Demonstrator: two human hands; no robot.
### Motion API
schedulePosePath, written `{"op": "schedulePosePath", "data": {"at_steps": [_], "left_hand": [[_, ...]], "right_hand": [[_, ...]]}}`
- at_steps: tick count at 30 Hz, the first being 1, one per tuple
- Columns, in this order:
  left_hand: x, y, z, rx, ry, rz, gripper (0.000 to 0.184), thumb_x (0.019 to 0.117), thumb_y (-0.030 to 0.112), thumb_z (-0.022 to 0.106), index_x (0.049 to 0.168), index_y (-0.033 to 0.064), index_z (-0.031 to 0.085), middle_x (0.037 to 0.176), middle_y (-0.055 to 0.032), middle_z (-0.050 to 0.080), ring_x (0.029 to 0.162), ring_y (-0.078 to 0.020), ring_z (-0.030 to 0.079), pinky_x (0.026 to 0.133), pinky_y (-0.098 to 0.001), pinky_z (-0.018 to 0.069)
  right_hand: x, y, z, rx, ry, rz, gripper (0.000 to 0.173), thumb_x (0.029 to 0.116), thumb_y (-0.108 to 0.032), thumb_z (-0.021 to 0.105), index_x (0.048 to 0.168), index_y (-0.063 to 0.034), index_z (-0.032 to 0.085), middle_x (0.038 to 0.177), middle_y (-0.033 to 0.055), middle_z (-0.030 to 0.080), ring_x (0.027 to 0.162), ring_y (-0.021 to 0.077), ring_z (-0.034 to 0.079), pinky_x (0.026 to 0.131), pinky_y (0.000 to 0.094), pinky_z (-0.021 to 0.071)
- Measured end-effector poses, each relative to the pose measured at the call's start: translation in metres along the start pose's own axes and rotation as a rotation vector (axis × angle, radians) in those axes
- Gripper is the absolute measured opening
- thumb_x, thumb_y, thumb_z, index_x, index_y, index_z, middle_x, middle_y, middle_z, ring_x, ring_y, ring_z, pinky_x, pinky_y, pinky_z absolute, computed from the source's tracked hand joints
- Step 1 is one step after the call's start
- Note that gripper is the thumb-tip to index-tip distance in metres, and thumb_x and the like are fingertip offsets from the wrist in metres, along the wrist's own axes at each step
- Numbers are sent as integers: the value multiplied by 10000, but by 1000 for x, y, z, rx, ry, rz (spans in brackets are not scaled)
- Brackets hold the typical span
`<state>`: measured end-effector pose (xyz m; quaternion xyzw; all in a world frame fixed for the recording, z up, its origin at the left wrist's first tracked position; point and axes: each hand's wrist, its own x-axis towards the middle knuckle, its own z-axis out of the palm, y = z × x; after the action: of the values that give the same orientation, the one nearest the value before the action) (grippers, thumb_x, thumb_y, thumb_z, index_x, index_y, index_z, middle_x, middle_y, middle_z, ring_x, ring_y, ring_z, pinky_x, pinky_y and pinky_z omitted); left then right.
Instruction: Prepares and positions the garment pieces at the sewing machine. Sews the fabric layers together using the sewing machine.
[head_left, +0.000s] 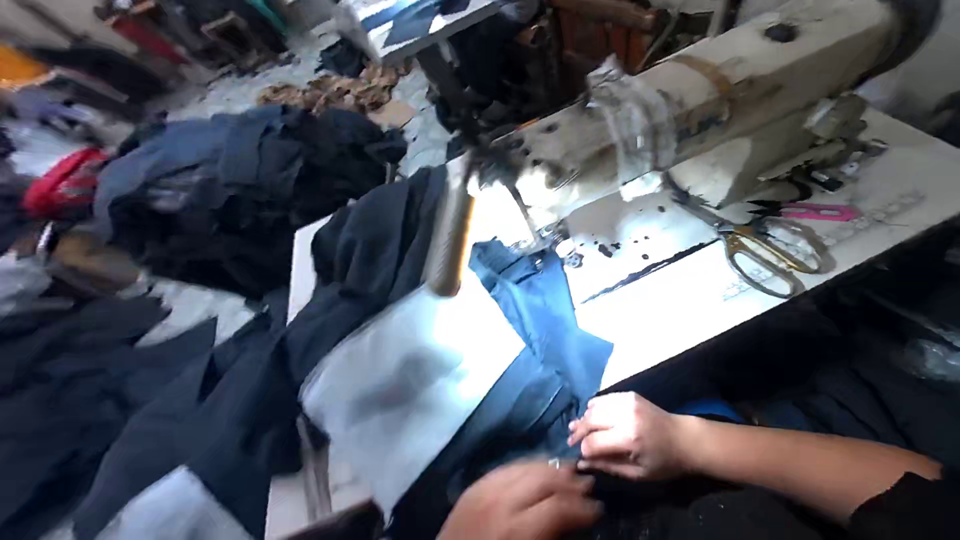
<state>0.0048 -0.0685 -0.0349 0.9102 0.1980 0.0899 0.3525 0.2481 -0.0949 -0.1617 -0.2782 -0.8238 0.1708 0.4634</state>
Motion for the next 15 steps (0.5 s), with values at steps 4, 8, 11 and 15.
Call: {"op": "schedulePosePath", "data": {"at_steps": [4,8,11,15], "left_hand": [[97,-70,-16,368,90,31,415,1043,321,454,1262,77,709,1345,-143,667,1303,-319,595,1091,-576,403],[88,-190,-90,537,83,-707,354,1034,119,556,1353,-30,599,1397,-297,561,1330,-483,511,1074,-692,381],[111,-183,-85,636,56,-842,426,959,52,627,1380,-2,598,1417,-280,553,1360,-480,479,1093,-690,368],[149,-86,-62,521,60,-955,304,1059,122,473,1222,-47,668,1243,-280,655,1177,-466,626,958,-636,487]], "right_hand": [[18,-13,-17,-58,37,-24,211,999,-164,580,870,-34,684,823,115,720,828,192,706,801,275,555],[-5,-3,-28,-13,0,52,280,1024,-149,536,822,-5,668,754,117,673,779,177,683,779,233,546],[-6,6,-39,82,-145,118,295,1007,-173,560,803,-2,689,731,111,671,731,184,675,700,278,541],[57,47,-91,43,-217,443,277,978,-202,599,891,35,710,855,122,677,818,165,644,771,330,529]]}}
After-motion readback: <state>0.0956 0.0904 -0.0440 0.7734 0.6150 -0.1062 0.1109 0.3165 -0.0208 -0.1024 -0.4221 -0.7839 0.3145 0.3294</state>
